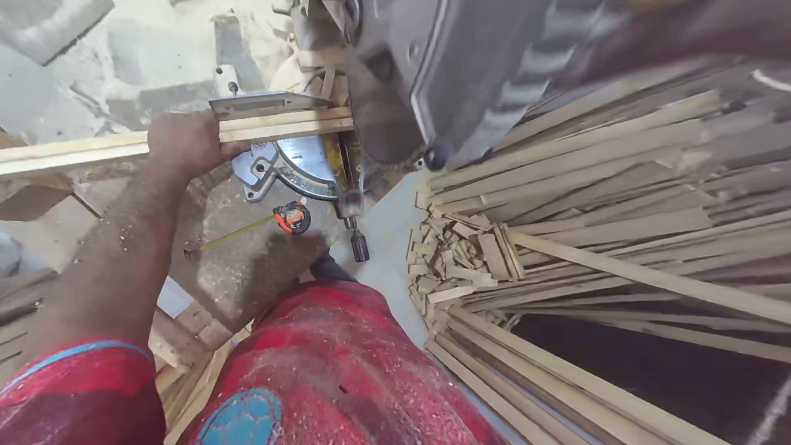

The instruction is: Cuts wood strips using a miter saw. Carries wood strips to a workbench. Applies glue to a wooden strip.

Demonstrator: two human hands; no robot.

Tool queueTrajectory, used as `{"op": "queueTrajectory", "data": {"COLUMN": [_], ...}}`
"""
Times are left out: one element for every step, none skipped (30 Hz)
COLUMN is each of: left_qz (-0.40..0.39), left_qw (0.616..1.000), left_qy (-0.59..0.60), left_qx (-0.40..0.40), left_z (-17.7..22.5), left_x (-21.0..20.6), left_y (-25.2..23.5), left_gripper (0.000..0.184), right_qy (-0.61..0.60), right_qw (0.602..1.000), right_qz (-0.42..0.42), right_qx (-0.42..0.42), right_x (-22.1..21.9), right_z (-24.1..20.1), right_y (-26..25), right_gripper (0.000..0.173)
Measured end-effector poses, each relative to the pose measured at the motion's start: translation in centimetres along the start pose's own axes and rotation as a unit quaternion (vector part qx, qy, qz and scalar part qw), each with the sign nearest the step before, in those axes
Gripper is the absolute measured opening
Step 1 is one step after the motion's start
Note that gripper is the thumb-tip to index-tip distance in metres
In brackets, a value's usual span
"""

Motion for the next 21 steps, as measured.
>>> {"op": "queueTrajectory", "data": {"left_qz": [0.001,0.004,0.006,0.006,0.007,0.009,0.012,0.015,0.016,0.018,0.018,0.018,0.017,0.02,0.025,0.031,0.035,0.035,0.033,0.03,0.028], "left_qw": [1.0,1.0,1.0,1.0,1.0,1.0,1.0,1.0,1.0,1.0,0.999,0.999,0.999,0.999,0.999,0.999,0.998,0.998,0.998,0.999,0.999], "left_qy": [0.0,0.002,0.01,0.012,0.008,0.005,0.005,0.004,0.002,0.003,0.005,0.005,0.004,0.003,0.003,0.006,0.007,0.007,0.006,0.005,0.003], "left_qx": [-0.004,-0.009,-0.012,-0.014,-0.016,-0.018,-0.02,-0.023,-0.024,-0.026,-0.027,-0.028,-0.029,-0.033,-0.039,-0.044,-0.048,-0.049,-0.047,-0.044,-0.042], "left_z": [0.0,0.0,-0.1,-0.1,-0.2,-0.2,-0.3,-0.3,-0.3,-0.3,-0.3,-0.3,-0.3,-0.4,-0.4,-0.4,-0.4,-0.3,-0.3,-0.3,-0.3], "left_x": [0.0,0.0,0.0,0.0,-0.1,-0.2,-0.2,-0.2,-0.2,-0.3,-0.3,-0.2,-0.2,-0.1,-0.1,0.0,0.0,0.1,0.1,0.2,0.2], "left_y": [0.0,0.0,0.0,0.0,-0.1,-0.1,-0.1,-0.2,-0.2,-0.2,-0.2,-0.2,-0.1,-0.1,-0.1,0.0,0.0,-0.1,-0.1,-0.1,-0.1], "left_gripper": [0.087,0.087,0.086,0.086,0.087,0.088,0.089,0.089,0.089,0.089,0.089,0.09,0.09,0.091,0.091,0.09,0.09,0.09,0.09,0.09,0.089], "right_qy": [0.064,0.114,0.16,0.189,0.206,0.212,0.215,0.218,0.223,0.23,0.236,0.238,0.237,0.238,0.24,0.244,0.246,0.248,0.251,0.255,0.257], "right_qw": [0.995,0.985,0.974,0.966,0.961,0.958,0.956,0.955,0.955,0.952,0.95,0.949,0.949,0.949,0.948,0.946,0.945,0.943,0.943,0.941,0.941], "right_qz": [0.076,0.127,0.156,0.171,0.177,0.18,0.184,0.187,0.189,0.195,0.201,0.203,0.205,0.207,0.21,0.213,0.217,0.22,0.22,0.222,0.222], "right_qx": [-0.005,-0.013,-0.023,-0.037,-0.051,-0.066,-0.07,-0.066,-0.058,-0.043,-0.031,-0.027,-0.027,-0.025,-0.021,-0.014,-0.009,-0.007,-0.007,-0.007,-0.007], "right_x": [-1.1,-2.4,-3.4,-4.2,-4.8,-5.3,-5.7,-6.1,-6.5,-7.0,-7.4,-7.8,-8.2,-8.6,-8.9,-9.1,-9.2,-9.3,-9.4,-9.5,-9.5], "right_z": [-1.2,-2.5,-3.9,-5.0,-5.7,-6.0,-6.1,-6.1,-6.1,-6.1,-6.0,-5.9,-5.9,-5.8,-5.8,-5.7,-5.7,-5.7,-5.7,-5.7,-5.6], "right_y": [1.7,2.8,3.2,3.4,3.5,3.6,3.6,3.7,3.7,3.7,3.8,3.8,3.8,3.9,3.9,3.9,3.9,3.9,3.9,3.9,4.0], "right_gripper": [0.041,0.054,0.057,0.058,0.058,0.056,0.054,0.053,0.052,0.051,0.049,0.049,0.048,0.048,0.049,0.049,0.049,0.049,0.05,0.05,0.05]}}
Point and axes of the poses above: each hand's wrist, its own y-axis away from the middle knuckle, its own x-axis out of the back of the hand, z = x × y, the point moved 6 cm from there along -y, towards the middle knuckle, and after that the axes turned 7 degrees about x, right-handed, at the moved point
